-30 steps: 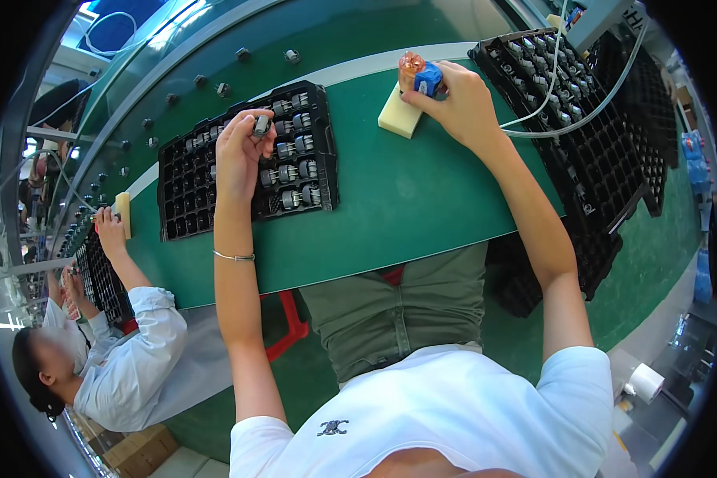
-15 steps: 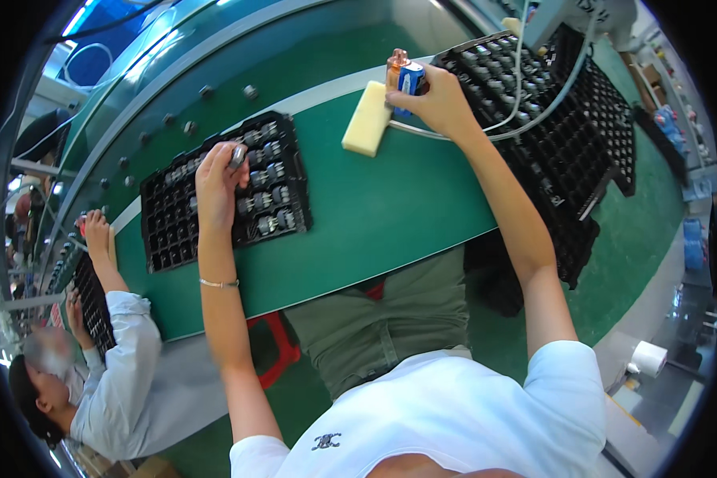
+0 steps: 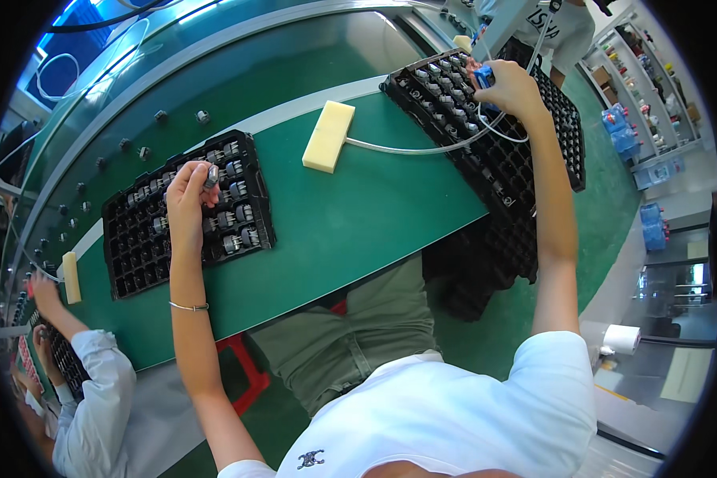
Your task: Assembling and inspecting electronic components on a factory production line.
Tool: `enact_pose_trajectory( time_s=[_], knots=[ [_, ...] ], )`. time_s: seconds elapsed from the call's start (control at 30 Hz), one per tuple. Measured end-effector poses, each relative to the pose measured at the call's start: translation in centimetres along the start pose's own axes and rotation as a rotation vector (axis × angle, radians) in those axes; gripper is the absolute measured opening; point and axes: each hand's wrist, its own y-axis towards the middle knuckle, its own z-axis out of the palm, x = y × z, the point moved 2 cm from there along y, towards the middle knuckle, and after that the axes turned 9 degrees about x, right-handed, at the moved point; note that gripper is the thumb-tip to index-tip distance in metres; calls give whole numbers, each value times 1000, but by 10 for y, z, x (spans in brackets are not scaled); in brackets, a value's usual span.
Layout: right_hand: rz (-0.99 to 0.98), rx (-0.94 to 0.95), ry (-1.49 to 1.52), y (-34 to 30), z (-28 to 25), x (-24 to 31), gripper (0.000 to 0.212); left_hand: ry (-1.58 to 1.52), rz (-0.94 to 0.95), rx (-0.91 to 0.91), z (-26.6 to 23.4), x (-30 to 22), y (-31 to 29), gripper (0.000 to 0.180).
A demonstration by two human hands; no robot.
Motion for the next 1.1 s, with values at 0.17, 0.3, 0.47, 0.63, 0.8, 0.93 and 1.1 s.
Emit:
enact_pose_trajectory(
  time_s=[0.17, 0.3, 0.47, 0.63, 0.8, 0.93, 1.1],
  knots=[
    [39, 59, -160, 18, 21, -16, 49, 42, 2, -2, 1, 3, 0, 23],
    [54, 123, -217, 26, 25, -20, 50, 69, -5, 26, -2, 6, 1, 24],
    [31, 57, -65, 8, -1, 4, 46, -16, 28, 6, -5, 2, -1, 22],
    [-359, -82, 726, -13, -15, 63, 48, -301, 87, 167, 14, -10, -2, 19],
    [-571, 99, 1148, -36, -6, 172, 50, -328, 58, 211, 37, -16, -12, 15],
    [-644, 301, 1471, -33, 38, 238, 37, -149, 79, 145, 40, -20, -22, 12],
    [-555, 476, 1796, -26, 81, 270, 31, -8, 31, 34, 54, -27, -27, 16]
  ],
)
